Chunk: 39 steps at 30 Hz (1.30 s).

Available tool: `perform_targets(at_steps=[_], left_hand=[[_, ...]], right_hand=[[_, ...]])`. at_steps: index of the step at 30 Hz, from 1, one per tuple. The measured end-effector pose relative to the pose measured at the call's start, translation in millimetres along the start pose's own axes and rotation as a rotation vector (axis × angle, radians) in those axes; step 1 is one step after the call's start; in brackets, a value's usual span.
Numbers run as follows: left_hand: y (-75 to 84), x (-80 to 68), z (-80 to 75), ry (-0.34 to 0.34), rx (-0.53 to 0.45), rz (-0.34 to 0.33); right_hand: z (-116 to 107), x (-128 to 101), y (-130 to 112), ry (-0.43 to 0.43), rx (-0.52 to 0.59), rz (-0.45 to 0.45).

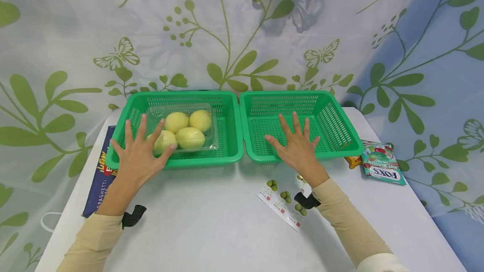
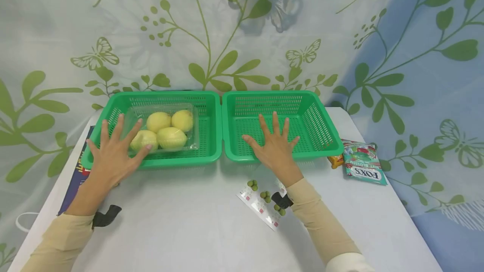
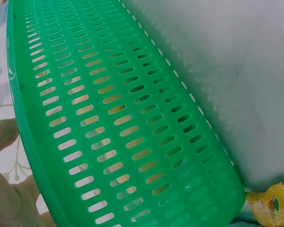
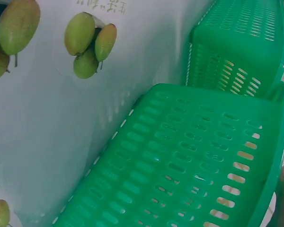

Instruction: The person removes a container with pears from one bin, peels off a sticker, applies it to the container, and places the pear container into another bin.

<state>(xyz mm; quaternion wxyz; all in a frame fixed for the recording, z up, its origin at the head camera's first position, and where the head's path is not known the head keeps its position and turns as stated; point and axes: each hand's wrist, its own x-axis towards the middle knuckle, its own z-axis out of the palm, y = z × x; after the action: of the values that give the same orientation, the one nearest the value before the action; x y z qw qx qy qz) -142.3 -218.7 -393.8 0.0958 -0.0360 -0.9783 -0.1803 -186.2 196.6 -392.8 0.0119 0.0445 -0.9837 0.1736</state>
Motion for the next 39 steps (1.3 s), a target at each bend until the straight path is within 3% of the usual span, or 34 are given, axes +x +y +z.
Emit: perform_targets(at_steps=[4, 8, 12, 15, 17, 19, 22, 28, 34, 39], left_hand=[[-4.1, 3.4, 3.5, 0.115, -0.129, -0.009], [-7.0, 8.3, 4.7, 0.291, -0.228, -0.002], [-10.7, 16.1, 0.8, 0.382, -0.224, 0.014], [-14.8, 22.9, -1.8, 0.421, -0.216, 0.008], [-17.8, 27.1, -2.9, 0.438, -0.209, -0.007], [-20.1, 29.1, -3.5, 0.429, -0.200, -0.032], [-24.0, 29.6, -1.1, 0.359, -0.187, -0.084], [-27.5, 27.9, 4.5, 0.215, -0.150, -0.161], [-28.5, 31.7, 1.5, 0.204, -0.113, -0.173], [-28.3, 35.2, -0.7, 0.178, -0.103, -0.176]], right_hand=[[-3.7, 0.0, -14.8, 0.002, 0.056, -0.073], [-6.5, 1.7, -43.1, 0.056, 0.125, -0.269], [-4.1, 6.3, -74.2, 0.118, 0.259, -0.414], [0.7, 10.8, -97.2, 0.127, 0.328, -0.437], [5.6, 14.3, -111.0, 0.133, 0.316, -0.442], [12.0, 17.1, -121.8, 0.155, 0.290, -0.460], [21.9, 18.4, -133.5, 0.174, 0.254, -0.455], [39.4, 18.4, -150.3, 0.177, 0.311, -0.342], [51.4, 25.0, -168.6, 0.147, 0.519, -0.203], [55.4, 33.3, -181.9, 0.028, 0.561, -0.061]])
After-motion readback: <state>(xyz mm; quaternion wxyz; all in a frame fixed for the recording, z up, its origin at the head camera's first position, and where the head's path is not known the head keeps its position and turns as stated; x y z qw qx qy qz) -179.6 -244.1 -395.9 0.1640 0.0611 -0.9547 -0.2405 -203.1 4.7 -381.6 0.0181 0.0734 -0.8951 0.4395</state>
